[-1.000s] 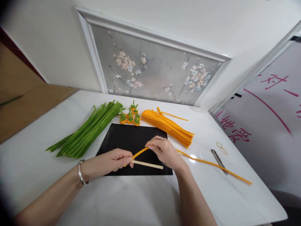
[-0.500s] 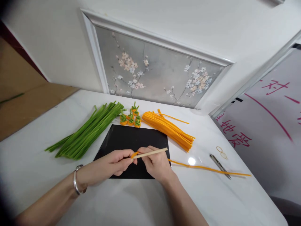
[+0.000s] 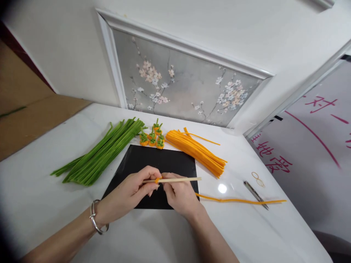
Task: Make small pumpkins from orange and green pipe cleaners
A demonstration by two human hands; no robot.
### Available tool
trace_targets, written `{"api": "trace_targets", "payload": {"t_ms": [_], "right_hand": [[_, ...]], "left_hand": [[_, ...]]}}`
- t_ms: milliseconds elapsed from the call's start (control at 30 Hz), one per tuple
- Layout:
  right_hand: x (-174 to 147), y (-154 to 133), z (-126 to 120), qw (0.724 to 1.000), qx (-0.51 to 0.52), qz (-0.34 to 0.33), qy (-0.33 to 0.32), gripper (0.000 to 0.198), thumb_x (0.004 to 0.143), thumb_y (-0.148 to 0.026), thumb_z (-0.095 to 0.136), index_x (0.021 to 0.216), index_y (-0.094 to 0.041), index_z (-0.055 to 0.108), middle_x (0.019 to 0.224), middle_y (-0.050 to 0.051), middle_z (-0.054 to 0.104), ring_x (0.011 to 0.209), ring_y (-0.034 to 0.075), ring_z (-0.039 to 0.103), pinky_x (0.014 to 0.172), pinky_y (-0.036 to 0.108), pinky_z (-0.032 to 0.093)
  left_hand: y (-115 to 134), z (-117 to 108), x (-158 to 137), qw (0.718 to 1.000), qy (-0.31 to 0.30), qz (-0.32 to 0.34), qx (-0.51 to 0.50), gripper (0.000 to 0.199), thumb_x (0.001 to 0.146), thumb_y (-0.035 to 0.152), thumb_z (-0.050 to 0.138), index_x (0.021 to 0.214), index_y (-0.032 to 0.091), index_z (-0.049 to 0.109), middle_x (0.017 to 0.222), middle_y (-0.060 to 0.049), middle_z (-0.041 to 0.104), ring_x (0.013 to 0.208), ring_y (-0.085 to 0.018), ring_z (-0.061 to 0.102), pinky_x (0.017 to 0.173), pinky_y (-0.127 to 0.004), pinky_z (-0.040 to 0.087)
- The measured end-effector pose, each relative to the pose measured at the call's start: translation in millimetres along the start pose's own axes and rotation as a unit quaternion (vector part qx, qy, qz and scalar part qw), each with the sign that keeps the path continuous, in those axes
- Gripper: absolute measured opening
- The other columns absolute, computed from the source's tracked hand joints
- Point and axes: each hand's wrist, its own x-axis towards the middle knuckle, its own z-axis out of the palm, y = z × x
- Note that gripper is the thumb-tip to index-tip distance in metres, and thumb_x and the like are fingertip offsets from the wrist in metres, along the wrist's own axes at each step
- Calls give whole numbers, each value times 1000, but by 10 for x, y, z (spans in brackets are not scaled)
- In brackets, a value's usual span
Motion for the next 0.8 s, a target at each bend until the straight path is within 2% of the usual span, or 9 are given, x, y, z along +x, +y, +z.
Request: {"api": "trace_targets", "payload": {"t_ms": [167, 267, 400, 533, 667, 733, 800], "right_hand": [[-18, -50, 24, 998, -32, 25, -39, 27, 91, -14, 40, 68, -20, 52, 66, 1, 59, 58, 13, 54, 58, 24, 42], [-27, -76, 31, 997, -42, 22, -60, 24, 93, -19, 40, 72, -19, 52, 65, 0, 56, 57, 13, 51, 57, 24, 39], [-32, -114, 28, 994, -69, 4, -81, 17, 92, -19, 42, 78, -19, 52, 67, 1, 55, 58, 13, 49, 56, 24, 36], [-38, -167, 20, 990, -98, 3, -97, 11, 93, -20, 42, 91, -18, 53, 70, 1, 57, 58, 14, 50, 54, 24, 35], [-53, -233, 34, 977, -176, -24, -114, 15, 94, -20, 43, 101, -14, 55, 73, 3, 62, 57, 14, 54, 52, 24, 35], [-52, -262, 34, 965, -236, -52, -99, 18, 95, -18, 41, 98, -13, 57, 70, 3, 62, 54, 14, 54, 49, 25, 32], [-43, -286, 8, 954, -284, -83, -56, 21, 97, -16, 39, 94, -14, 60, 66, 2, 61, 53, 14, 53, 50, 26, 31]], "left_hand": [[-68, 24, 16, 994, 47, 50, 88, 17, 91, 17, 42, 97, 22, 57, 79, 1, 61, 69, -13, 56, 63, -23, 42], [-104, 39, 23, 985, 72, 72, 136, 16, 91, 15, 41, 95, 20, 55, 85, 0, 62, 74, -14, 58, 66, -24, 44], [-148, 59, 30, 976, 95, 76, 182, 14, 92, 14, 40, 86, 19, 51, 76, 2, 57, 66, -12, 55, 59, -22, 42], [-184, 67, 36, 972, 132, 73, 180, 12, 93, 14, 42, 87, 19, 52, 74, 3, 58, 63, -11, 56, 58, -21, 43], [-241, 59, 47, 966, 167, 110, 161, 16, 93, 14, 44, 95, 18, 60, 83, 0, 64, 73, -11, 61, 67, -21, 48], [-272, 52, 55, 966, 167, 131, 150, 19, 93, 14, 45, 100, 18, 62, 87, -2, 65, 78, -12, 62, 71, -22, 50], [-288, 43, 61, 969, 155, 137, 137, 22, 93, 14, 45, 104, 17, 63, 87, -3, 65, 78, -13, 62, 70, -22, 51]]}}
